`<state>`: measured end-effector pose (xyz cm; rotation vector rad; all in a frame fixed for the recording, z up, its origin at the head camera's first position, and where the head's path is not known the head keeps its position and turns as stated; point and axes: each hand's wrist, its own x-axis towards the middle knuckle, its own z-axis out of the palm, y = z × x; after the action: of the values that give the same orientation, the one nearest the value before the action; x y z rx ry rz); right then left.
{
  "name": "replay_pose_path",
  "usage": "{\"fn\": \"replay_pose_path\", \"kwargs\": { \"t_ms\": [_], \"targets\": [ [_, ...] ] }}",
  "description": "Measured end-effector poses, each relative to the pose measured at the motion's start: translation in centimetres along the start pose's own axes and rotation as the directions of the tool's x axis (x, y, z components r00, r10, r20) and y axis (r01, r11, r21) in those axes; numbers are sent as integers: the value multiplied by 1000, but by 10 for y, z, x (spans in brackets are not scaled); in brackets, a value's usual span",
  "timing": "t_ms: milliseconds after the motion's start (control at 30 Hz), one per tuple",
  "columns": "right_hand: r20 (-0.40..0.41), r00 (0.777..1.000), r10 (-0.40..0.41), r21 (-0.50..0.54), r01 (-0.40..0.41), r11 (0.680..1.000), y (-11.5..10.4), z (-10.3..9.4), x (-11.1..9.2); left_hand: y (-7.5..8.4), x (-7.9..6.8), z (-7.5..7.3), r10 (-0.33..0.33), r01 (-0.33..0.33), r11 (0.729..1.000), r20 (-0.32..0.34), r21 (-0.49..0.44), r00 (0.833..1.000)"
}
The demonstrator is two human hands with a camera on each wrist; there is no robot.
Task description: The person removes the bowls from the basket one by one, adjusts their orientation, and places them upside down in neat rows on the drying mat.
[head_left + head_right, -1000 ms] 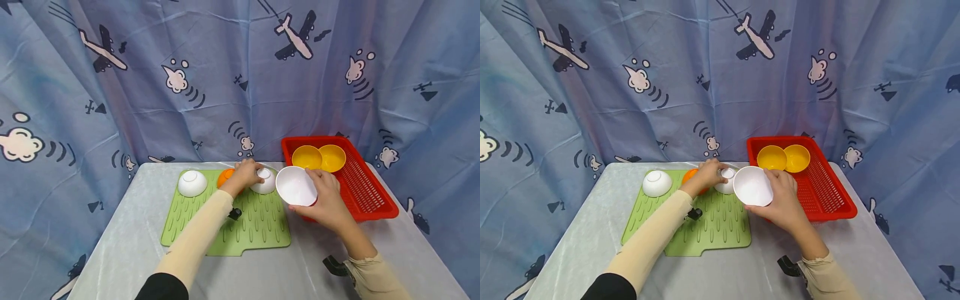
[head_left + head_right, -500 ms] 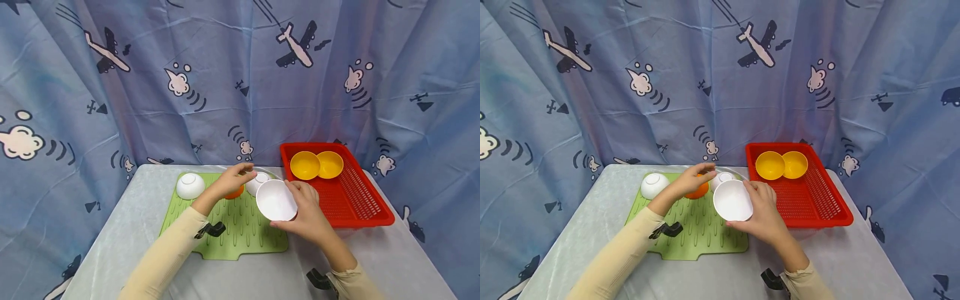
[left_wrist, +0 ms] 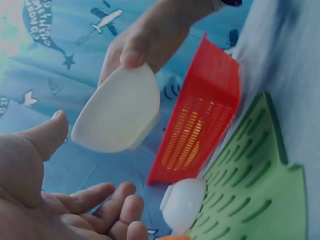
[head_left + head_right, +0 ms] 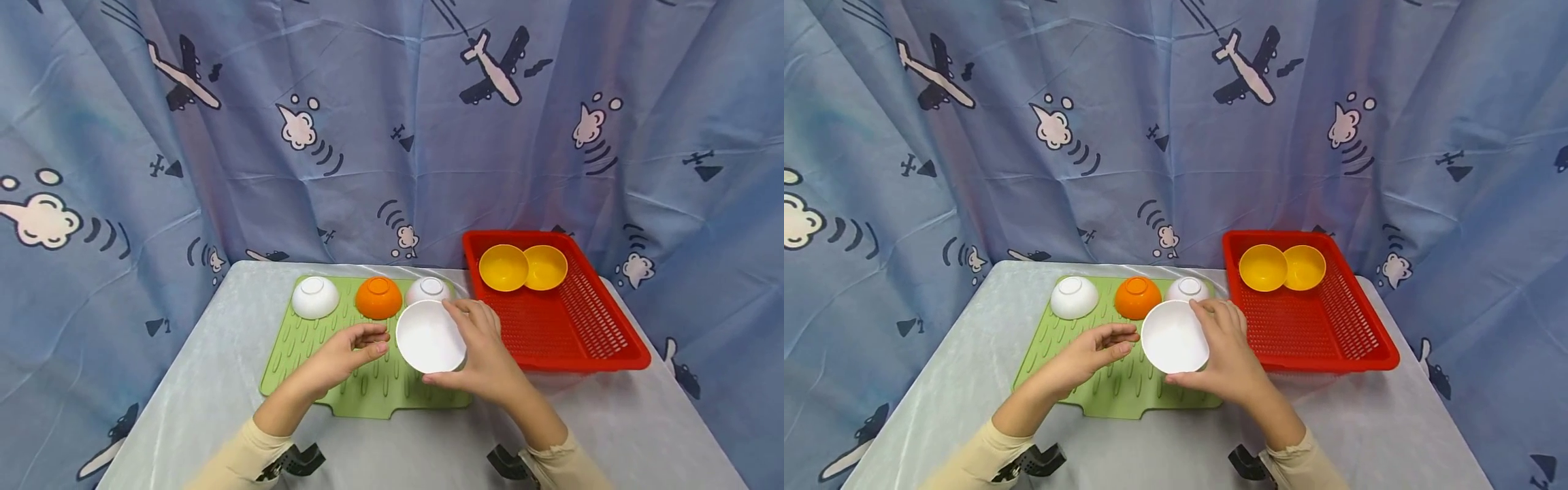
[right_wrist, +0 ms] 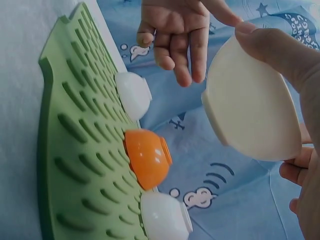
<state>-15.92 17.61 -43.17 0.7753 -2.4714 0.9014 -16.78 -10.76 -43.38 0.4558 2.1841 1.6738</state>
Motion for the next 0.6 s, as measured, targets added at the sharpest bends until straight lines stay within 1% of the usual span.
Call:
{"fn": "replay_pose_path", "kwargs": {
  "t_ms": [100, 200, 300, 433, 500, 600],
  "targets": [
    [7, 1000, -18, 2, 18, 1000, -5, 3, 1, -4, -7, 5, -6, 7, 999, 10, -37, 1000],
    [14, 999, -41, -1, 41, 999, -10, 7, 1, -5, -11, 9, -6, 8, 997, 33, -76, 999],
    [21, 998, -59, -6, 60, 998, -15, 10, 0, -5, -14, 11, -6, 12, 995, 59, -100, 998],
    [26, 997, -79, -2, 79, 997, -20, 12, 1, -5, -16, 11, -7, 18, 989, 78, -148, 997],
    [23, 996, -81, 2, 81, 997, -21, 12, 1, -4, -15, 12, -9, 28, 978, 96, -205, 995],
    [15, 997, -81, 3, 80, 997, -22, 12, -1, -6, -14, 12, -14, 57, 950, 140, -306, 990]
  ]
}}
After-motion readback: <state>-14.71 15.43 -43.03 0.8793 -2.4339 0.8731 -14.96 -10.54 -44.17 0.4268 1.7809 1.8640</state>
